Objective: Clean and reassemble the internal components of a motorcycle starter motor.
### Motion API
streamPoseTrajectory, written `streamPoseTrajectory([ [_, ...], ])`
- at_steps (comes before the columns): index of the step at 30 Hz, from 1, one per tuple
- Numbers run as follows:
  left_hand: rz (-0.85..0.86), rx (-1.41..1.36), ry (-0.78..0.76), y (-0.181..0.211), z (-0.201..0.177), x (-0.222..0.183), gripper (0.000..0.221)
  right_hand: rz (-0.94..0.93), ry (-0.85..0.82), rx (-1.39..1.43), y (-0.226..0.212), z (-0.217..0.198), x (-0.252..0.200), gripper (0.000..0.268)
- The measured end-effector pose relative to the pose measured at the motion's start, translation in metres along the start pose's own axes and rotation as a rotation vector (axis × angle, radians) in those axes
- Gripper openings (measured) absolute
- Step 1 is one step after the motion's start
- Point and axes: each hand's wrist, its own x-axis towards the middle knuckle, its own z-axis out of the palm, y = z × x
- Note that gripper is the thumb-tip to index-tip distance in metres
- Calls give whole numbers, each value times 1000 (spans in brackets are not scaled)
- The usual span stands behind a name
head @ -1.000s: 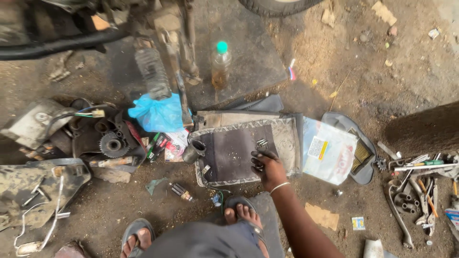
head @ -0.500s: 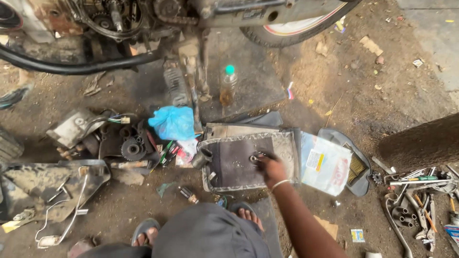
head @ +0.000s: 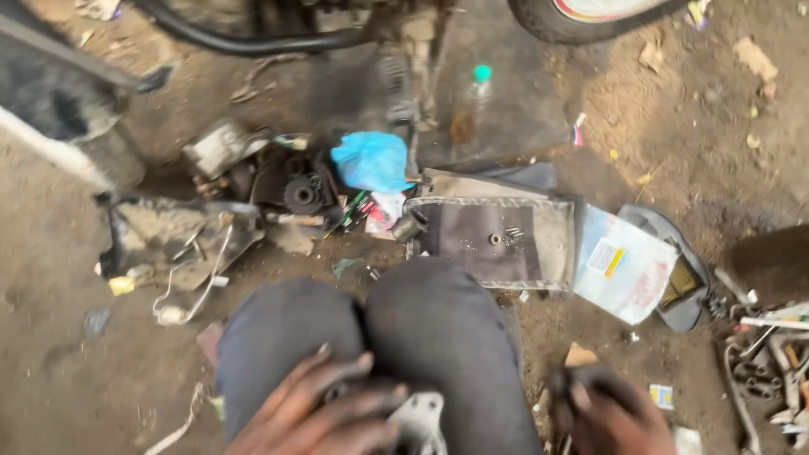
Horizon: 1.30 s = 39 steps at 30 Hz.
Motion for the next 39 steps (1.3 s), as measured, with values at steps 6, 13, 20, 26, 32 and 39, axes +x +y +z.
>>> streamPoseTrajectory([
  [6,-79,154,175,37,14,0,35,-585,-381,-354,-18,38,-54,17],
  [13,-90,56,106,48,-16,-7,49,-960,-764,-642,-14,90,-110,8],
  [20,-66,-185,109,59,-31,-4,80,-755,-469,-754,-29,114,-131,24],
  [26,-40,-150,132,63,-32,-4,85,-998,-539,-904,-25,120,-142,23],
  [32,-44,-117,158,70,-31,-7,72,-1127,-455,-1058,-26,122,-144,24],
  [39,-59,-76,163,77,-32,-10,68,-1199,-482,-1281,-37,125,-148,30],
])
